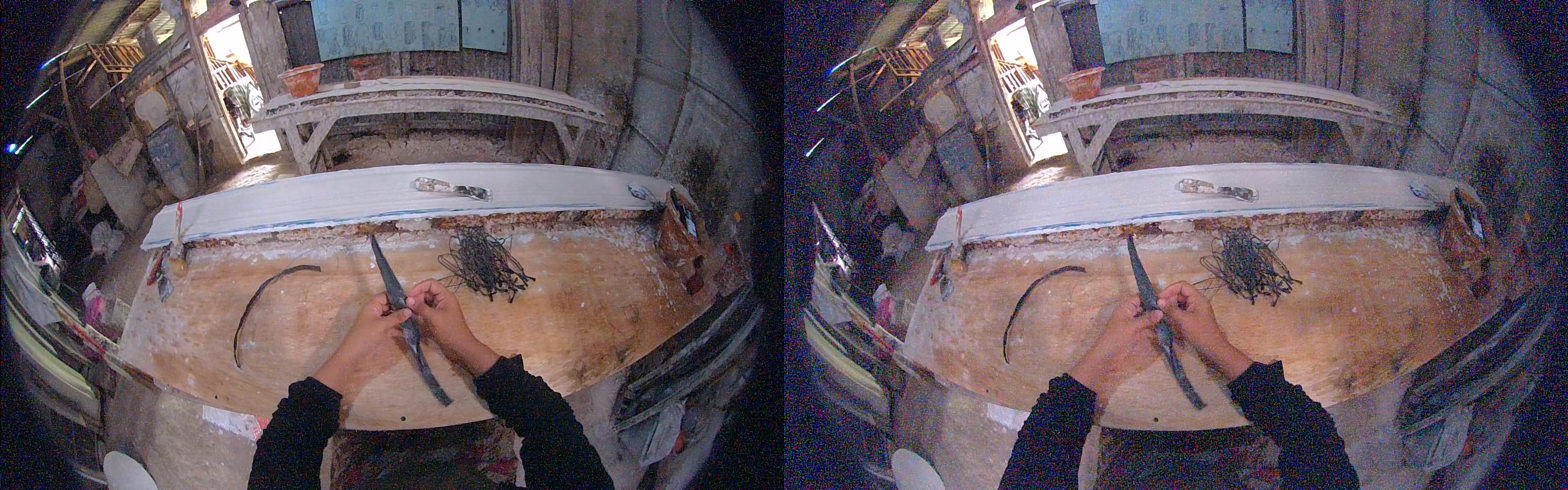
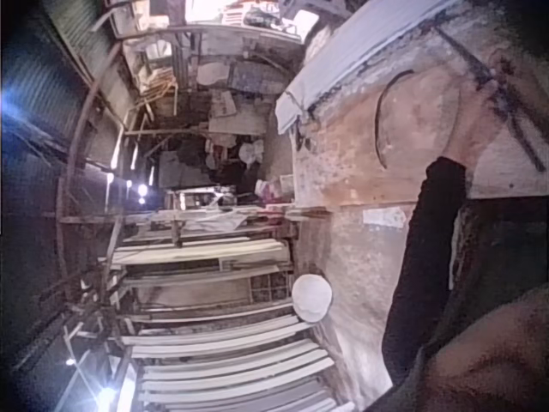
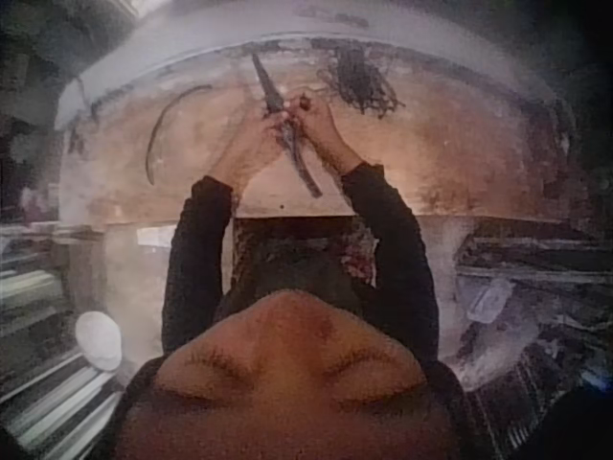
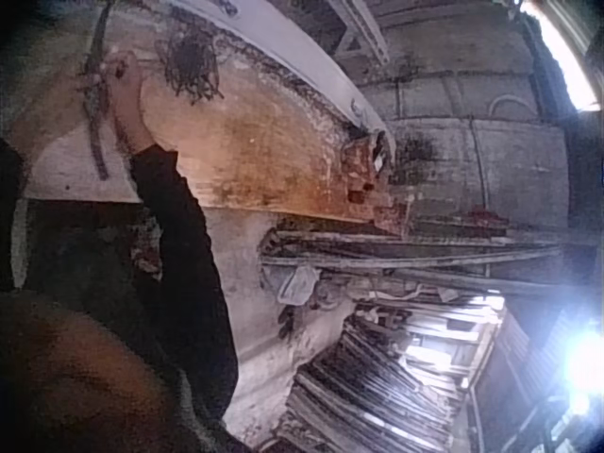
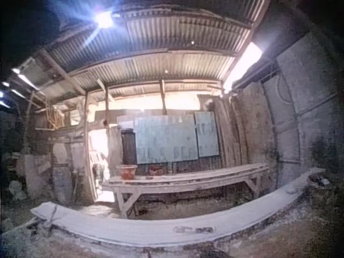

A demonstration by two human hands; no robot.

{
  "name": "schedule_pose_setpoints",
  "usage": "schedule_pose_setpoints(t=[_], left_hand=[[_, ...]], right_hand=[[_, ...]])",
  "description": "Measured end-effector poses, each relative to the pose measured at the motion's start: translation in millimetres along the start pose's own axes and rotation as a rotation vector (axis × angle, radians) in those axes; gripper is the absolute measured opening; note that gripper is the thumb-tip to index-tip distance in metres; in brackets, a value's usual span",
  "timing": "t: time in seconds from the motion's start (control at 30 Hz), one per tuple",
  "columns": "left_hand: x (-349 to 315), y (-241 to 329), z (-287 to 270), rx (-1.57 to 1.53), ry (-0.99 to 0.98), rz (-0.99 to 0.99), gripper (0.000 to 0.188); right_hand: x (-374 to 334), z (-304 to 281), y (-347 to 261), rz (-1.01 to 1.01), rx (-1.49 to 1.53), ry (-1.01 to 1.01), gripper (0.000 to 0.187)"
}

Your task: The person repeatedly picks up thin dark strips and a thin wire, then intertwines them by hand on a wooden workbench. The person continues this repetitive weaving process, occasionally adjusting the position of the strips and wire.

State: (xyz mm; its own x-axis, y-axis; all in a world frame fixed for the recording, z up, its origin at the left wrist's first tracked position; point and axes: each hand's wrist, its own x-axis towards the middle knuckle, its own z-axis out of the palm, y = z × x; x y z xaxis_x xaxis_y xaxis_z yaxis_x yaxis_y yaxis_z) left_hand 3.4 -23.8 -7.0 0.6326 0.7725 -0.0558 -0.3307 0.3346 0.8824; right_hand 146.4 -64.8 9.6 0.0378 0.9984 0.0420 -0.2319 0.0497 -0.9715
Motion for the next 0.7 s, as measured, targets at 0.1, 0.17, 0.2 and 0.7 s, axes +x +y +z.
schedule_pose_setpoints(t=[0.1,0.17,0.2,0.7], left_hand=[[-5,14,8,0.090,0.079,-0.027,0.012],[-6,15,7,0.105,0.078,-0.001,0.011],[-6,15,6,0.113,0.081,0.014,0.010],[-5,13,3,0.522,0.240,0.218,0.011]], right_hand=[[3,-4,6,0.004,0.073,0.003,0.011],[2,-3,5,-0.008,0.031,-0.002,0.011],[1,-1,4,-0.014,0.011,-0.008,0.011],[1,4,13,-0.205,-0.146,0.033,0.015]])
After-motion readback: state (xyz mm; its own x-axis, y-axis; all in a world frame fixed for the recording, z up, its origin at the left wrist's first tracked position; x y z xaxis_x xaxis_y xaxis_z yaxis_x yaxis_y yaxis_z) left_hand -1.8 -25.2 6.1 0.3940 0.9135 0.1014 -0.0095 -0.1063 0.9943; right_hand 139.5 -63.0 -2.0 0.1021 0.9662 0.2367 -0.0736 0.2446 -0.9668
